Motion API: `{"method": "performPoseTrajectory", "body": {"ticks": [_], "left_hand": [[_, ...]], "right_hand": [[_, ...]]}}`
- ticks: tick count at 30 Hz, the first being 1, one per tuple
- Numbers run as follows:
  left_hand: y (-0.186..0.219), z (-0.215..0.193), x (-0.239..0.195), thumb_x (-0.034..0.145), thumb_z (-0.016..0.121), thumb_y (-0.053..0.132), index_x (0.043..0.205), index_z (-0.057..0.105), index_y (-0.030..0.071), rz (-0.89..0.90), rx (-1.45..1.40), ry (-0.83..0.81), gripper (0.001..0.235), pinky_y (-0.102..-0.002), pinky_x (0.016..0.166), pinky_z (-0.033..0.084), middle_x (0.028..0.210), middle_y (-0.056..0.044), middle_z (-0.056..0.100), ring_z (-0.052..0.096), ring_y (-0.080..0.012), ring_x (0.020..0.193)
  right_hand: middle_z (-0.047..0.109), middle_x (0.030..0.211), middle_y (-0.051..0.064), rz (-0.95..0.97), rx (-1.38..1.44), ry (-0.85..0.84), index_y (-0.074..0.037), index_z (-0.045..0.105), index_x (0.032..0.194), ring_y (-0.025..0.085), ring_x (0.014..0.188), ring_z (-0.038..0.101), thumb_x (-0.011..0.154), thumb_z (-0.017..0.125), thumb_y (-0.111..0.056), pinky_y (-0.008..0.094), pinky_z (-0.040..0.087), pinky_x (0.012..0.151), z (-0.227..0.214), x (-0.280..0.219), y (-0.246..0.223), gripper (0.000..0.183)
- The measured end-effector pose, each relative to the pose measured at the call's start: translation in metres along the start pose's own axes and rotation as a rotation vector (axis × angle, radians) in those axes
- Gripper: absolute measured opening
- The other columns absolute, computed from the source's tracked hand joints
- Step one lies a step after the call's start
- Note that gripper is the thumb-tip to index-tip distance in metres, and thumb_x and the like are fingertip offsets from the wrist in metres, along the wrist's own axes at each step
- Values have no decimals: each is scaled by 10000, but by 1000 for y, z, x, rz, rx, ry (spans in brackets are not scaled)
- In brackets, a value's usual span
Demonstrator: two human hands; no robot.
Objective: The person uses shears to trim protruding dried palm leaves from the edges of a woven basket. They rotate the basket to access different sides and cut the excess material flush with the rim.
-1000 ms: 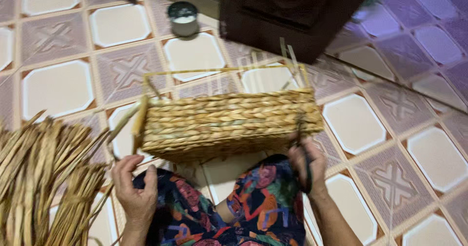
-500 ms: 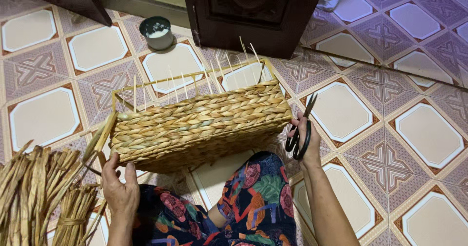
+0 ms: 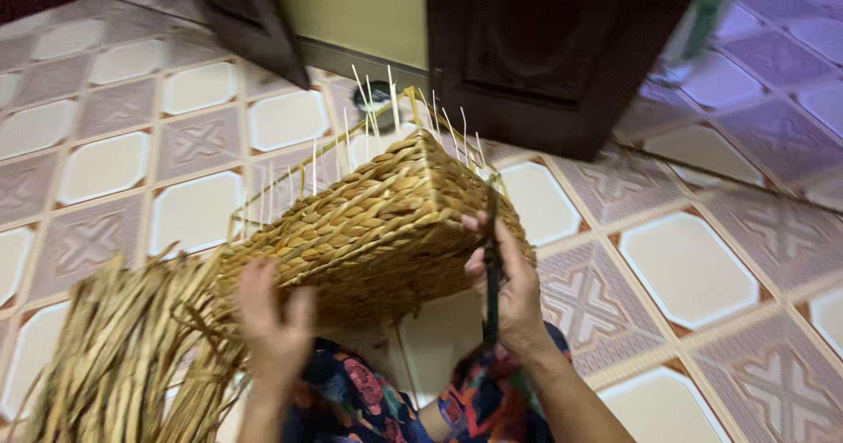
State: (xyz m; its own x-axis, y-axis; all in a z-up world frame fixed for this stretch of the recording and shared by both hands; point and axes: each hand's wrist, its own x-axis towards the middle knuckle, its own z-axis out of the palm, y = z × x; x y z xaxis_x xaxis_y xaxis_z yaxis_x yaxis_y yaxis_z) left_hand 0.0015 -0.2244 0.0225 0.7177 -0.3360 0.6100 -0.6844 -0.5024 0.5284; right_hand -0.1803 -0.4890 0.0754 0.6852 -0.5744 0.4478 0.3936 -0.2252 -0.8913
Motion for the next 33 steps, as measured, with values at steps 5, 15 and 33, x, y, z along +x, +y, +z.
{"method": "performPoseTrajectory", "body": {"ticks": [5,15,33], "left_hand": [[85,-5,59,927,712,337,1542,382,141,377,-72,42,725,-596,1237,241,1619,-224,337,339,-414,1491],[74,-26,73,896,744,216,1543,403,159,221,-221,-33,734,-475,1192,424,1547,-151,501,501,-351,1430],[121,-23,58,939,743,219,1017,721,94,416,-246,-230,149,-425,957,507,1119,-103,695,653,-243,1066]], "right_hand": [[670,1364,162,151,132,-207,-21,441,1512,68,734,598,985,618,-249,221,511,641,25,18,-41,601],[744,1037,114,324,-332,313,-5,634,1271,68,789,661,1035,575,-370,218,524,670,-77,11,71,439],[675,890,-6,615,-129,431,-35,681,1261,93,695,592,877,761,-246,285,531,559,-129,-63,174,446]]}}
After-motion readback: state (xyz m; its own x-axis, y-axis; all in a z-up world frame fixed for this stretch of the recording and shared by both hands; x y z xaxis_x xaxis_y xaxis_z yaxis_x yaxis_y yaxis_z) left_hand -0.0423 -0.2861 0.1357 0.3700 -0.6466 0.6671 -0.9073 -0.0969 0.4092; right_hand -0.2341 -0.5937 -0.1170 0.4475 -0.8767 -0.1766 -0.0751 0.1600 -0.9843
